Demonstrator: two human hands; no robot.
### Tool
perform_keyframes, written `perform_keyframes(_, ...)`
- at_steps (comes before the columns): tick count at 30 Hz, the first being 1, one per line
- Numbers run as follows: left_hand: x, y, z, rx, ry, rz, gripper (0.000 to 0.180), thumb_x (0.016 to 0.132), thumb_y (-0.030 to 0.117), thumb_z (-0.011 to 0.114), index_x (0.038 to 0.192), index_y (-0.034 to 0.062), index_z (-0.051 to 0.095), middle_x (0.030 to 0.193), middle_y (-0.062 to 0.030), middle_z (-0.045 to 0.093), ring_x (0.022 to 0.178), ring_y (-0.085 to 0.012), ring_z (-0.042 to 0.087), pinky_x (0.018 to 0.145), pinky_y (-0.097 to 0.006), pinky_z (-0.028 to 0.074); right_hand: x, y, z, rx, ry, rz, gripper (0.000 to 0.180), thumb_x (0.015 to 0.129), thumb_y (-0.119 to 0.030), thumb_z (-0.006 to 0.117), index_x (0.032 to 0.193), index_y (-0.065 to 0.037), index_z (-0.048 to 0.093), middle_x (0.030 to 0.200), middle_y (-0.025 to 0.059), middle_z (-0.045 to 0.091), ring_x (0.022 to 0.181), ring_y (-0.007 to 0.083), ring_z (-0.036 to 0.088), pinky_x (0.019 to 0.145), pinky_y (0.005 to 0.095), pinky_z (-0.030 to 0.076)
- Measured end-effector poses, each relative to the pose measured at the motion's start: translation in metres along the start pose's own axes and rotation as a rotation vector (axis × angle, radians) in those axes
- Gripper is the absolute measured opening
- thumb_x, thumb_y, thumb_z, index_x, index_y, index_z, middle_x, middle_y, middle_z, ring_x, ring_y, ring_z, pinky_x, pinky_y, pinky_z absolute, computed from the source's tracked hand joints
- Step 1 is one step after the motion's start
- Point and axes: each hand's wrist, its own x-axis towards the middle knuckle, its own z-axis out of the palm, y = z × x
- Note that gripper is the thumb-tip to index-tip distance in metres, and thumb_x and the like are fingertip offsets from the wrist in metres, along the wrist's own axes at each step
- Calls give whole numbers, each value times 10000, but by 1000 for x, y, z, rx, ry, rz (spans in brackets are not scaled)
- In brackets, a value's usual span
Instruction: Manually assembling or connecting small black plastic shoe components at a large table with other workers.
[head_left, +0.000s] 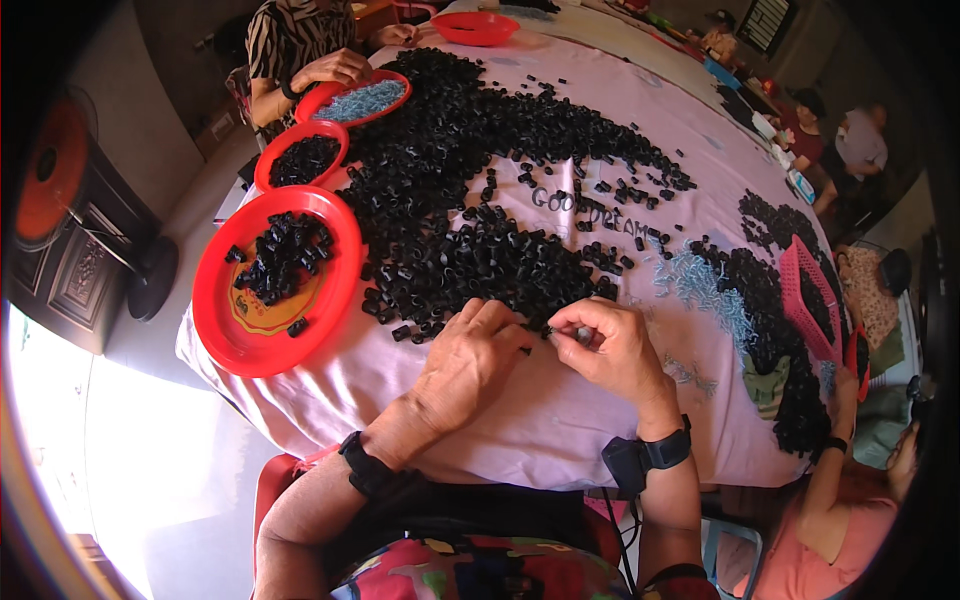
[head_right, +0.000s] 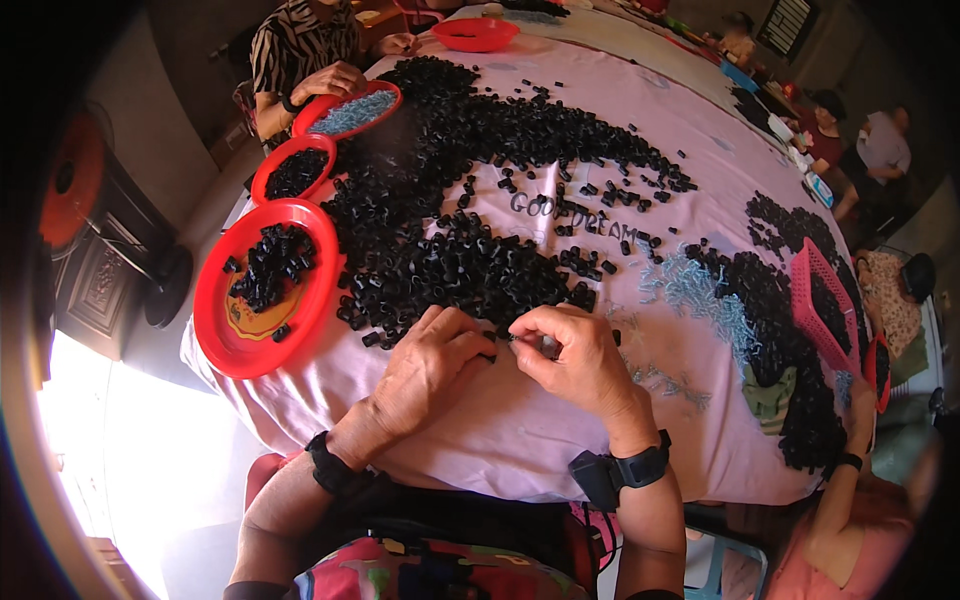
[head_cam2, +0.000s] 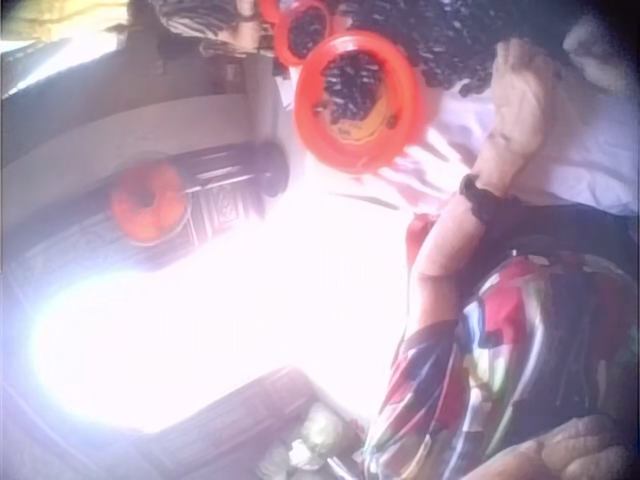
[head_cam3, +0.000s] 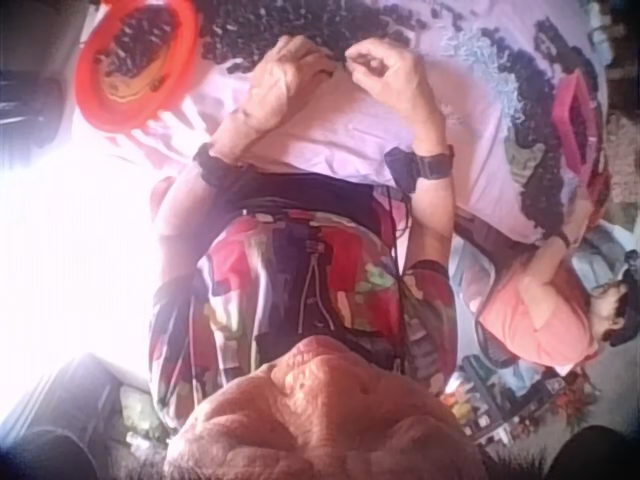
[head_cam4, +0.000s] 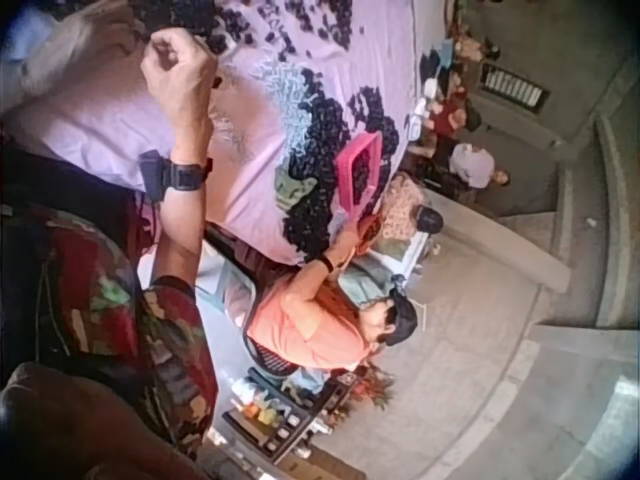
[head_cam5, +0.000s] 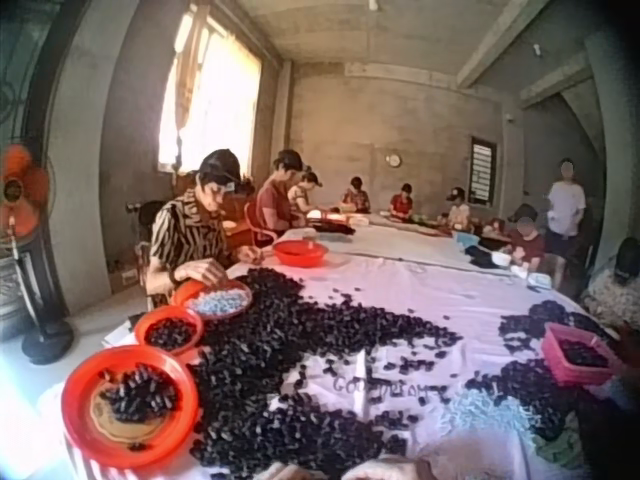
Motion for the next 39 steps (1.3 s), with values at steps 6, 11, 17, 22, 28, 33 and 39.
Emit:
perform_keyframes(6,-2,-1,-6,-70,15,-24,246,820,12,736,1063,46,712,1075,-113,682,974,-321,639,888,-400,547,1,-7,3,30,7,-63,161,847,-20,751,1006,-42,759,835,63,705,704,138,668,593,274,519)
perform_keyframes(11,-7,0,-14,-571,71,-265,281,975,68,685,1252,17,684,1033,-74,695,966,-192,678,854,-302,536,2,-9,9,113,33,-138,155,899,-3,725,1044,-41,765,876,52,712,710,123,628,571,256,479)
perform_keyframes(17,-10,-3,-23,-946,-84,-452,291,1070,142,584,1331,33,654,972,-2,658,840,-69,582,759,-232,488,2,-15,18,189,80,-225,196,889,14,736,1070,-53,769,938,55,739,747,122,644,591,247,497)
perform_keyframes(22,-14,-5,-31,-1270,-73,-570,303,1073,147,581,1356,53,639,987,17,661,862,-45,583,778,-219,481,-1,-19,19,219,63,-202,180,877,21,745,1040,-53,767,928,49,747,766,124,651,600,246,508)
perform_keyframes(28,-16,-4,-28,-1467,-53,-681,256,1071,168,592,1303,67,636,1031,-10,695,944,-96,664,832,-244,532,-1,-20,21,225,62,-259,180,864,21,756,1025,-58,759,924,46,748,772,132,647,596,253,510)
perform_keyframes(33,-20,-9,-25,-1581,-54,-704,198,1056,162,620,1239,90,647,1098,-55,724,986,-156,714,815,-266,550,0,-25,21,181,70,-306,193,852,27,762,1024,-59,749,943,49,745,793,141,645,593,261,515)
perform_keyframes(39,-23,-9,-19,-1652,-69,-762,176,1050,136,618,1205,52,633,1062,-95,712,962,-167,711,762,-260,559,1,-26,23,124,108,-338,183,843,28,774,1002,-55,742,934,65,736,805,189,664,627,299,538)
